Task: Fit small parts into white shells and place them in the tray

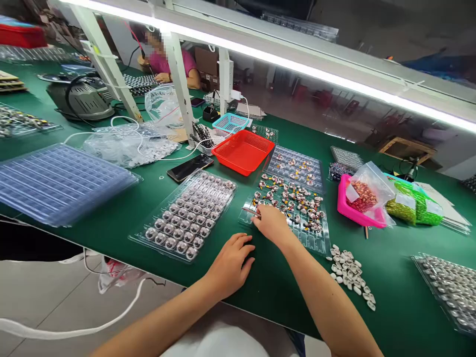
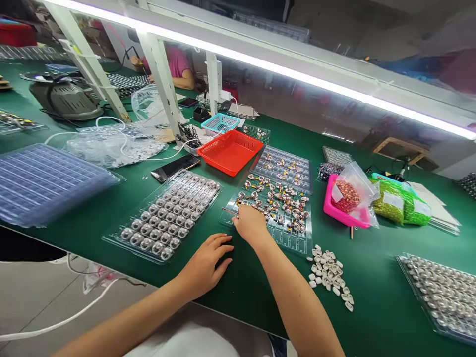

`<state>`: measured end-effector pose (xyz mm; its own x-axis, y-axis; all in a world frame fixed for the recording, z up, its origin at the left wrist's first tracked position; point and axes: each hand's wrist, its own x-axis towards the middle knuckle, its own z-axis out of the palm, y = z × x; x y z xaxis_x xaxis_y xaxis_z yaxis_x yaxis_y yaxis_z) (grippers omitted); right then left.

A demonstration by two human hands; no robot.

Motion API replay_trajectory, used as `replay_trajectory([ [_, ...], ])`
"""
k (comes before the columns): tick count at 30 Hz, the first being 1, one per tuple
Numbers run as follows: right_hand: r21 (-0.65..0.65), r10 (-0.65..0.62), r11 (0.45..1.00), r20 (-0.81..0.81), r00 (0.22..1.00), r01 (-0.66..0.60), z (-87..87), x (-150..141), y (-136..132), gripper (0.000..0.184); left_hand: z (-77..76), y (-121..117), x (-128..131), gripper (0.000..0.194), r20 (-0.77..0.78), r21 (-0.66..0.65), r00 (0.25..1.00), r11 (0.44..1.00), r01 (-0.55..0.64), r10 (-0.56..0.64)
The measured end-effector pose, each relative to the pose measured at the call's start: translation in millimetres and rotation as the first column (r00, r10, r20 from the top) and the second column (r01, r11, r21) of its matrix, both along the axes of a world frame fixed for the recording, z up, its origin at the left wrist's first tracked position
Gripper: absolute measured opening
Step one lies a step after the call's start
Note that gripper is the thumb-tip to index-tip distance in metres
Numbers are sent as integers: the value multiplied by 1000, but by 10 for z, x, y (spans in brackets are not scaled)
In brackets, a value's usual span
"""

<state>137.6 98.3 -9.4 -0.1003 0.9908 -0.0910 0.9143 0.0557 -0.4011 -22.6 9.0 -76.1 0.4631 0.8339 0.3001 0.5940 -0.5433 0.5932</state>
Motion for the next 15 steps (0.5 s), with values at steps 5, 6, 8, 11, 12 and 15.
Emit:
replay_trajectory([
  [5, -26, -33, 999, -133, 991, 30, 41, 47, -16, 6, 43, 14, -31, 23, 142, -66, 990, 998, 10, -1],
  [6, -27, -39, 999, -187, 982, 35, 70, 86, -92, 8, 63, 16, -43, 24, 199, -97, 980, 995, 9, 11],
  [8, -42, -52, 998, -302, 952, 41, 116, 171, -319, 15, 123, 10, -66, 27, 319, -213, 946, 977, 10, 60],
  [11, -94, -104, 993, -475, 874, 67, 84, 278, -795, 28, 248, -36, -67, 36, 498, -525, 849, 841, 130, 179],
  [12, -139, -180, 983, -656, 733, 117, 38, 300, -971, 29, 293, -59, -51, 37, 564, -614, 796, 756, 227, 219],
  [15, -146, -288, 932, -853, 435, 331, -174, 308, -1470, 26, 399, -137, 60, 38, 694, -711, 631, 472, 522, 347],
])
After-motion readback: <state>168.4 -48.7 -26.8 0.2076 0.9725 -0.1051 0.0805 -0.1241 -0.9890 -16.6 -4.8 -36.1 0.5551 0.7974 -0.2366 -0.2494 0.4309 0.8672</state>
